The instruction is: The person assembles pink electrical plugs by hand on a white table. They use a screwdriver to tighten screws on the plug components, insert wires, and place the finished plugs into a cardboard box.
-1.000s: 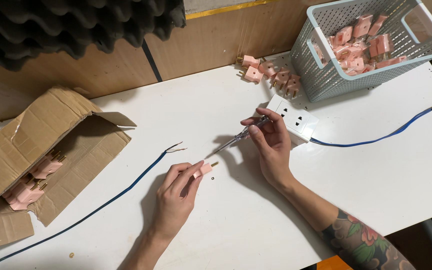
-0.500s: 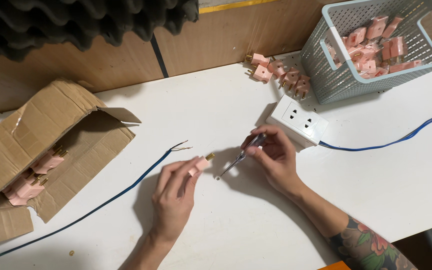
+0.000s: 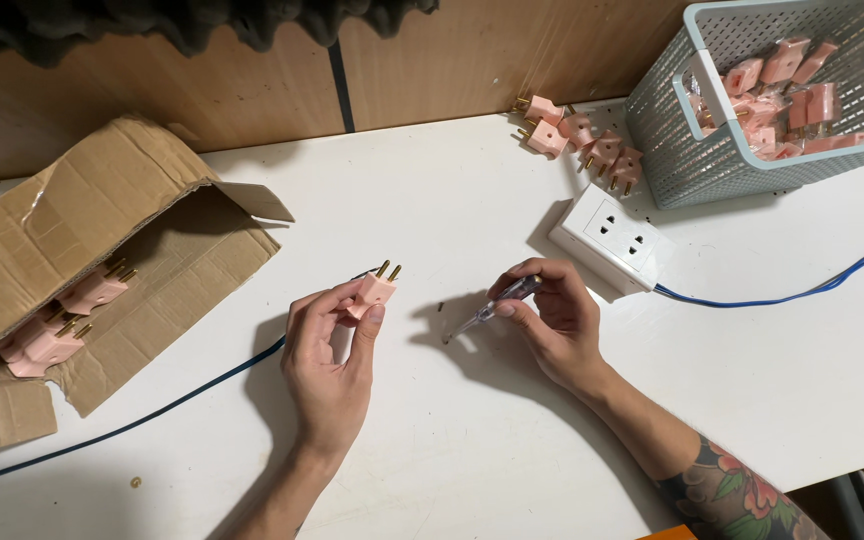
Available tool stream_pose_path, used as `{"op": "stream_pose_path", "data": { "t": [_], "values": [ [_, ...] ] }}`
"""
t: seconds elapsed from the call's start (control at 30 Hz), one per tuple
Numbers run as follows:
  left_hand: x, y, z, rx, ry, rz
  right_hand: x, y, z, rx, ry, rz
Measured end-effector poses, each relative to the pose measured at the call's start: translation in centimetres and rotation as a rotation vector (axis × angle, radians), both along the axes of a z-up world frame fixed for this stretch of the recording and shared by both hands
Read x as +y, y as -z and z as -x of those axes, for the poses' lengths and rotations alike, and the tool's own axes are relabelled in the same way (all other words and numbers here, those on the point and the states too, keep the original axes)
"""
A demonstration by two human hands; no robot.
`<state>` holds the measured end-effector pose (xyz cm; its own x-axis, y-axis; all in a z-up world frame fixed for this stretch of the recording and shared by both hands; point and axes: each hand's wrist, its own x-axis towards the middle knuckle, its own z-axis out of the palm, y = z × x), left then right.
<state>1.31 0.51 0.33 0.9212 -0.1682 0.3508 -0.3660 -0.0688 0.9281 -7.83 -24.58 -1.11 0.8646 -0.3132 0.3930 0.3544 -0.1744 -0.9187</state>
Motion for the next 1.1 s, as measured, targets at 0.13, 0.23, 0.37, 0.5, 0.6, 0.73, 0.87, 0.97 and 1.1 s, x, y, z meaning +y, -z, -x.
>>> {"op": "stream_pose_path", "data": {
  "t": [0.13,0.23,0.37,0.5,0.6,0.73,0.87,0.97,1.1],
  "values": [
    [0.0,0.1,0.0,0.02,0.009,0.031,0.0,0.1,-0.2,-0.002,0.053,-0.006],
    [0.0,0.1,0.0,0.028,0.012,0.028,-0.3,0.5,-0.2,-0.018,0.073,-0.056],
    [0.1,-0.1,0.0,0.033,0.018,0.025,-0.7,0.2,0.0,0.016,0.059,-0.119],
    [0.1,-0.2,0.0,0.031,0.018,0.026,-0.3,0.2,0.1,0.005,0.049,-0.068],
    [0.1,-0.2,0.0,0.029,0.018,0.011,-0.2,0.4,0.1,-0.03,0.025,-0.05],
    [0.1,-0.3,0.0,0.042,0.017,0.011,-0.4,0.7,0.2,-0.043,0.036,-0.035],
    [0.1,-0.5,0.0,0.036,0.017,-0.002,-0.8,1.3,0.3,-0.066,0.069,-0.014],
    [0.1,-0.7,0.0,0.038,0.02,-0.009,-0.9,1.4,0.5,-0.07,0.068,0.001],
    [0.2,-1.0,0.0,0.048,0.029,-0.017,-0.8,1.5,0.5,-0.071,0.056,-0.003]
  ]
}}
